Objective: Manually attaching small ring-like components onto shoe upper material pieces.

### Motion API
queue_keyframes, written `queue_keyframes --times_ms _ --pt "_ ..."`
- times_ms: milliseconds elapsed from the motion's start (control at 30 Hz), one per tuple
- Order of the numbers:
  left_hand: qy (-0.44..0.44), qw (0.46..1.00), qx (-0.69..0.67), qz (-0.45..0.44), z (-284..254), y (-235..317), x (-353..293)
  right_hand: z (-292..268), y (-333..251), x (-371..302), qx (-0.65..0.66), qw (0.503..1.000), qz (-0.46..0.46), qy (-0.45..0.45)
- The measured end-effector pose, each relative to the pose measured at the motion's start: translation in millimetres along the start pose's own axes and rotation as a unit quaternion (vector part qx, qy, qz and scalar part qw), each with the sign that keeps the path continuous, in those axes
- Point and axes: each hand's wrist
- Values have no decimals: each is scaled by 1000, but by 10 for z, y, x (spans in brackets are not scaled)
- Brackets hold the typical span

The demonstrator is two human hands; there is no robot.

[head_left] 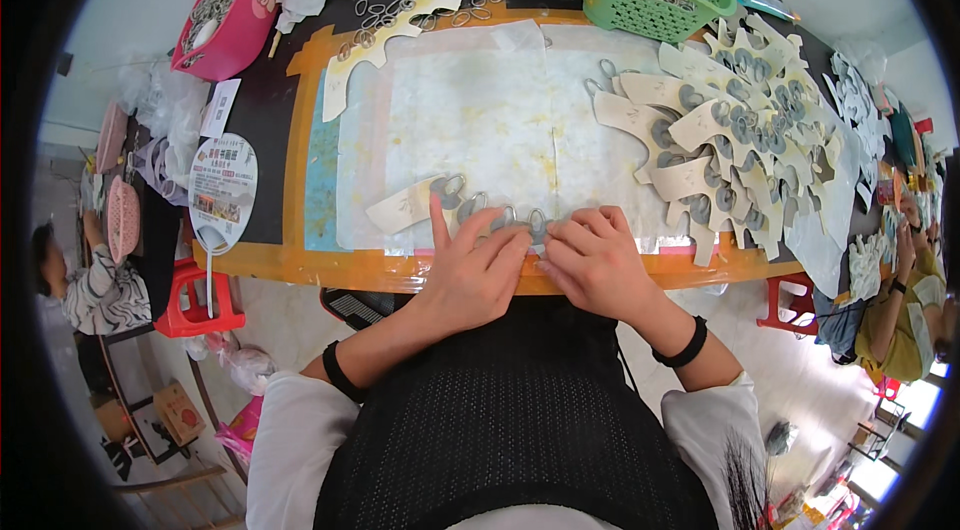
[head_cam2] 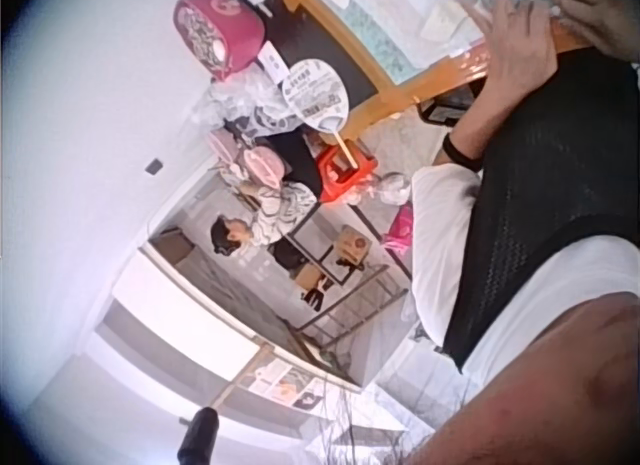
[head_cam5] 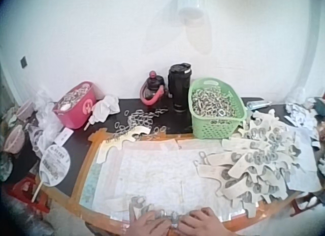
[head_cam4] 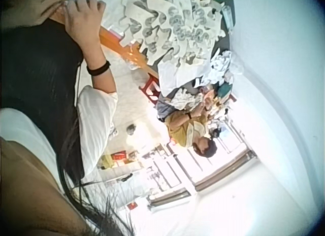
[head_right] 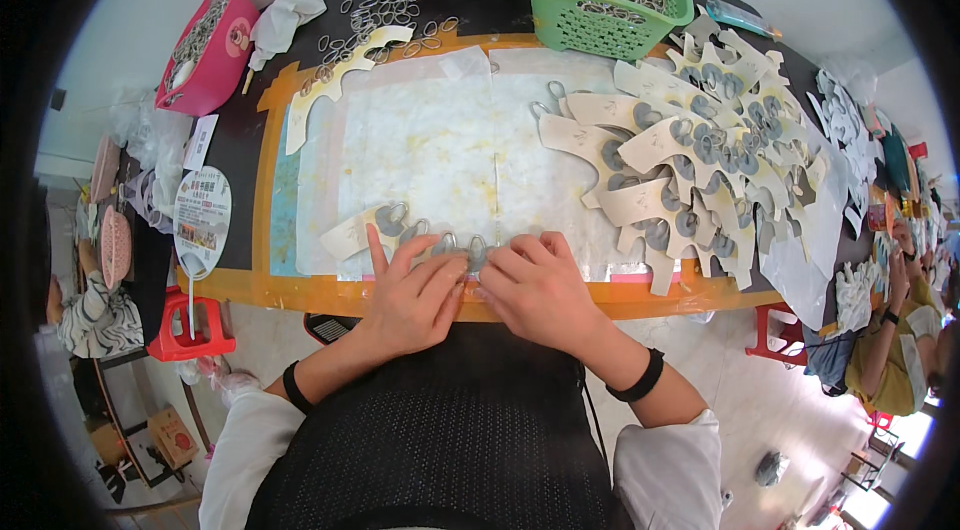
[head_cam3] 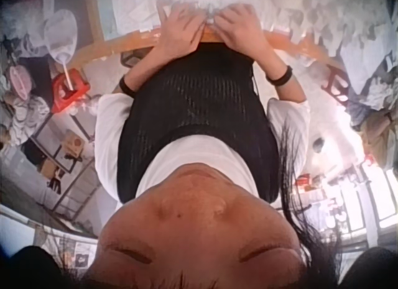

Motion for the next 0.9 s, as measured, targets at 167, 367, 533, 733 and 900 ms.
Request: queue_keyframes --times_ms 167,367,533,733,900 --pt "-29 999 29 30 39 -32 -73 -12 20 -20 57 997 46 20" --pt "-59 998 -4 17 3 -19 -47 -60 8 55 196 871 425 148" --pt "-60 990 -114 -65 26 -242 116 82 -63 105 58 975 199 84" --pt "-102 985 -116 -80 -55 -328 419 43 -130 113 228 919 312 76" --pt "-158 939 -300 -59 -255 -440 617 -120 -78 173 528 741 403 98"
Point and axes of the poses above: each hand's wrist, its own x-axis towards the middle knuckle, its own z-axis out of the palm, y = z × x, and after that the axes turned 13 degrees about y, right-handed
